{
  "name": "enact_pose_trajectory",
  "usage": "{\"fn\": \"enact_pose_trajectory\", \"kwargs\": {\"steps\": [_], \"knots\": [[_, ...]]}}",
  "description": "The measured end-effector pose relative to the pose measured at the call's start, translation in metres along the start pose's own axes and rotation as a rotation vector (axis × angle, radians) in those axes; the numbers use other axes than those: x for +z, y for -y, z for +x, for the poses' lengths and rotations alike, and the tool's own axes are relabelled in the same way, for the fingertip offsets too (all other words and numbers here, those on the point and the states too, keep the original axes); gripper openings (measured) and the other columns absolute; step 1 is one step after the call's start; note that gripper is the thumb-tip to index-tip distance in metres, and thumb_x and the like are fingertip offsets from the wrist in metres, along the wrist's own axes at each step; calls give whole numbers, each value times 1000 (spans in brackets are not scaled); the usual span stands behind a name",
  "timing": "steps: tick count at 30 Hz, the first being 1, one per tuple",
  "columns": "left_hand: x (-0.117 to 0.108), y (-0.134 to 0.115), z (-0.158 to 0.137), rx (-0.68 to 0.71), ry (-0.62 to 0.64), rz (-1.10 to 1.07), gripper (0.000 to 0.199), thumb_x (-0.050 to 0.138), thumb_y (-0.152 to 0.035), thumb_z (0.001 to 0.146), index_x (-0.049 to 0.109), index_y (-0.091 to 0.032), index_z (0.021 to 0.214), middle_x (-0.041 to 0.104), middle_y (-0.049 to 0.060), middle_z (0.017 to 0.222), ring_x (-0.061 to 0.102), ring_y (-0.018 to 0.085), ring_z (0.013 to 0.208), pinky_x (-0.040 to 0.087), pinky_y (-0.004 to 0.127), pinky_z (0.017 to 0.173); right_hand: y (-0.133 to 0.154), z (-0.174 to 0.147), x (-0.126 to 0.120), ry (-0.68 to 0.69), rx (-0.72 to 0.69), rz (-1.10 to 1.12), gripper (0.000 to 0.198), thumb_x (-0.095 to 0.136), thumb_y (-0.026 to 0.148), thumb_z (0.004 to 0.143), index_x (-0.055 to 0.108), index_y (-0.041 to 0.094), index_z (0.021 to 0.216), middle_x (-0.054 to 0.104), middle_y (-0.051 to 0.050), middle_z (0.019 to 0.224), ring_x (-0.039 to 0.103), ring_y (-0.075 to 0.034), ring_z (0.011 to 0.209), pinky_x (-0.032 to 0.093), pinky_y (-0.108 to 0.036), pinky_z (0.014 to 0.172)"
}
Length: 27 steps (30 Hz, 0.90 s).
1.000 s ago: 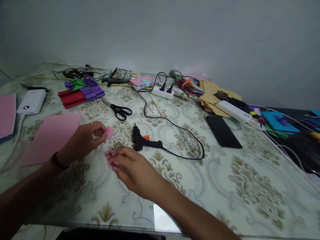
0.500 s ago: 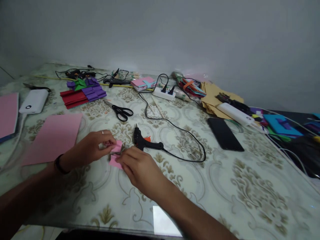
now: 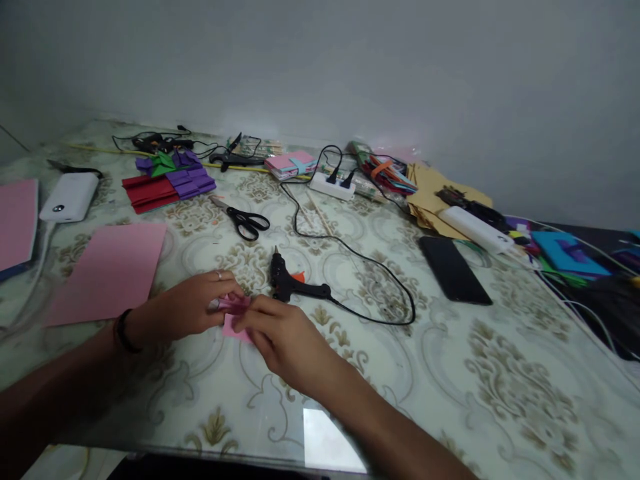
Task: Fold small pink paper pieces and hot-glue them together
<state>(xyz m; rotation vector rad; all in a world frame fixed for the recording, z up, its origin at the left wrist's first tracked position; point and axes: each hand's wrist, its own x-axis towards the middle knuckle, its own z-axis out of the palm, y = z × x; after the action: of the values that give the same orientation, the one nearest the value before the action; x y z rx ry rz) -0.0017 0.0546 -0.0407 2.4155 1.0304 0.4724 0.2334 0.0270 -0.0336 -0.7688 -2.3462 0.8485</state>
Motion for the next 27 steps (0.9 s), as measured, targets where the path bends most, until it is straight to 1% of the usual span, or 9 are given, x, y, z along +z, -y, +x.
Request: {"fn": "enact_pose_trajectory", "kwargs": {"steps": [3,7,9,11,15,17,21,24,27], "knots": [[0,2,-1,1,-34,1,19,62,-5,84,68,-19,95,68,4,97,67,21,91,55,32,83,1,-1,1,56,14,3,26,50,6,101,71,21,105,73,-8,110,72,-19,100,58,-32,91],[0,6,-1,-11,-102,8,12,61,-6,84,62,-18,82,63,7,99,64,22,95,54,35,87,1,-3,7,160,14,-39,10,66,18,97,68,21,106,72,-9,114,70,-23,106,59,-35,93],[-1,5,1,-17,-136,5,14,59,-5,83,60,-18,82,64,8,103,63,23,99,53,36,89,0,-3,9,167,31,-53,15,72,19,94,66,20,108,71,-10,115,69,-23,106,59,-35,92],[-3,2,2,-28,-193,-10,16,58,-3,83,59,-19,85,66,7,103,64,21,96,52,35,87,0,-3,10,146,47,-52,15,69,14,93,64,20,107,70,-9,113,69,-22,103,58,-35,90],[-8,-6,5,-51,-313,-56,17,59,-3,85,58,-20,86,67,0,89,62,16,80,49,29,76,3,-1,4,36,46,0,26,65,5,87,60,22,105,67,-7,113,65,-23,107,56,-37,93],[-10,-10,5,-46,-349,-87,16,60,-5,86,60,-20,91,68,0,89,65,16,82,50,28,77,6,0,2,-16,52,26,32,64,2,83,59,24,106,66,-7,113,64,-23,108,55,-37,93],[-11,-14,2,2,-402,-87,24,64,-4,86,62,-20,104,73,3,102,70,18,95,53,29,85,8,0,-1,-86,58,73,35,61,-1,81,59,23,107,64,-6,110,65,-21,104,54,-34,90],[-8,-14,0,14,-424,-52,31,63,-3,86,61,-20,111,73,4,105,70,18,97,55,30,85,8,0,-1,-140,55,94,28,59,0,86,61,23,103,64,-5,103,65,-19,96,53,-31,85],[-7,-12,0,27,-444,-34,33,64,-1,85,60,-20,112,72,4,105,71,18,97,55,29,84,8,0,-3,-195,16,130,19,57,5,94,63,22,100,66,-5,100,65,-18,96,53,-30,84]]}}
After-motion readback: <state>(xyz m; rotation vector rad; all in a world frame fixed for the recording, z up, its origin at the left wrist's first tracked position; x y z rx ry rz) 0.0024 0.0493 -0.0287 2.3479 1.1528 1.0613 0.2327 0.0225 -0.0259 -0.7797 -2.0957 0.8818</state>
